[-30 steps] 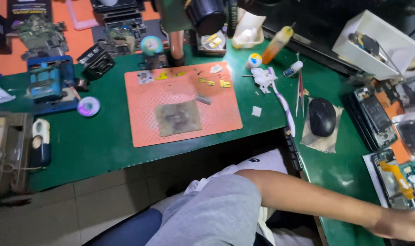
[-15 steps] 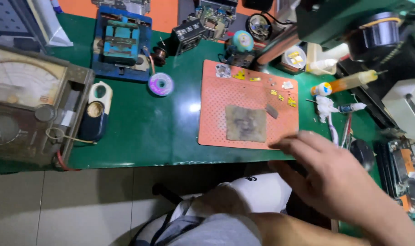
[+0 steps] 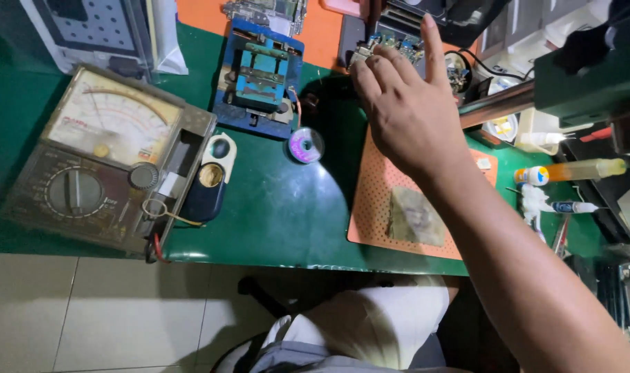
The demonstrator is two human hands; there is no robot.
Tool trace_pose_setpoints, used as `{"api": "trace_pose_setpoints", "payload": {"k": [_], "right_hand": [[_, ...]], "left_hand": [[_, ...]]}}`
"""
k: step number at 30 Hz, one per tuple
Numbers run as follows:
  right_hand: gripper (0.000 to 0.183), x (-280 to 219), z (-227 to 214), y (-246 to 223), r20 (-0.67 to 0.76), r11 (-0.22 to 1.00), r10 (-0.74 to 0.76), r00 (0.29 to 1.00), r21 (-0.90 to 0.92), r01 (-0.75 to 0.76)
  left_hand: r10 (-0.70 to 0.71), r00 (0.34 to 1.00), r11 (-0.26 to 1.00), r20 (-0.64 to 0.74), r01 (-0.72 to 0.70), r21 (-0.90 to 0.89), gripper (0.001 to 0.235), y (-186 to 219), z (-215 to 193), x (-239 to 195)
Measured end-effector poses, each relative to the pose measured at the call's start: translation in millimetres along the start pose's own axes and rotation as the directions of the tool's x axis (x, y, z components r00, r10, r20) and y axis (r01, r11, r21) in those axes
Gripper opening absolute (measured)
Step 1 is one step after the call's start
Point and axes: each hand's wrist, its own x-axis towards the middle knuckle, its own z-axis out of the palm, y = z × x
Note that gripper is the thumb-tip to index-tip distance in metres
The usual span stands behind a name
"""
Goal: The person assembles a smartphone by connecting the motherboard to the internal components and closing the device. They then test the screen using a portable power bank and a UV light source to inspect the display.
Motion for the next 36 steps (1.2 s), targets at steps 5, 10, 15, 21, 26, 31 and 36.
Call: {"api": "trace_pose_setpoints", "payload": {"k": [5, 10, 15, 21, 26, 31, 36], "right_hand": [[0.02, -44.7, -81.5, -19.1, -0.019, 0.711, 0.4, 0.916, 0.638, -0.296], [0.03, -166.0, -165.9, -25.0, 0.367, -0.389, 0.876, 0.314, 0.921, 0.007], [0.047, -301.3, -230.7, -33.0, 0.384, -0.398, 0.914, 0.128, 0.794, 0.459], [0.057, -424.2, -295.7, -48.4, 0.285, -0.241, 0.945, -0.16, 0.938, 0.251], [0.061, -489.9, -324.6, -64.6, 0.095, -0.065, 0.947, -0.306, 0.992, 0.107], [0.058, -530.8, -342.5, -72.4, 0.028, 0.006, 0.893, -0.448, 0.997, 0.076], [0.07, -552.5, -347.8, -82.7, 0.092, -0.023, 0.91, -0.405, 0.985, 0.173]], "left_hand": [[0.048, 0.999, 0.999, -0.013, -0.048, -0.018, 0.041, -160.2, -3.2, 27.7], [0.11, 0.994, 0.994, 0.029, -0.111, 0.015, 0.04, -274.9, -14.7, 70.0], [0.045, 0.958, 0.999, 0.284, -0.036, -0.036, 0.04, -342.6, 50.2, 82.6], [-0.548, 0.734, 0.751, 0.401, 0.643, -0.151, 0.062, -272.6, 148.4, 70.2], [-0.629, 0.583, 0.646, 0.515, 0.76, -0.071, 0.076, -283.5, 199.4, 99.2], [-0.561, 0.451, 0.574, 0.694, 0.816, -0.067, 0.083, -297.6, 225.1, 124.4], [-0.435, 0.448, 0.639, 0.781, 0.765, -0.083, 0.084, -303.0, 226.9, 126.8]]}}
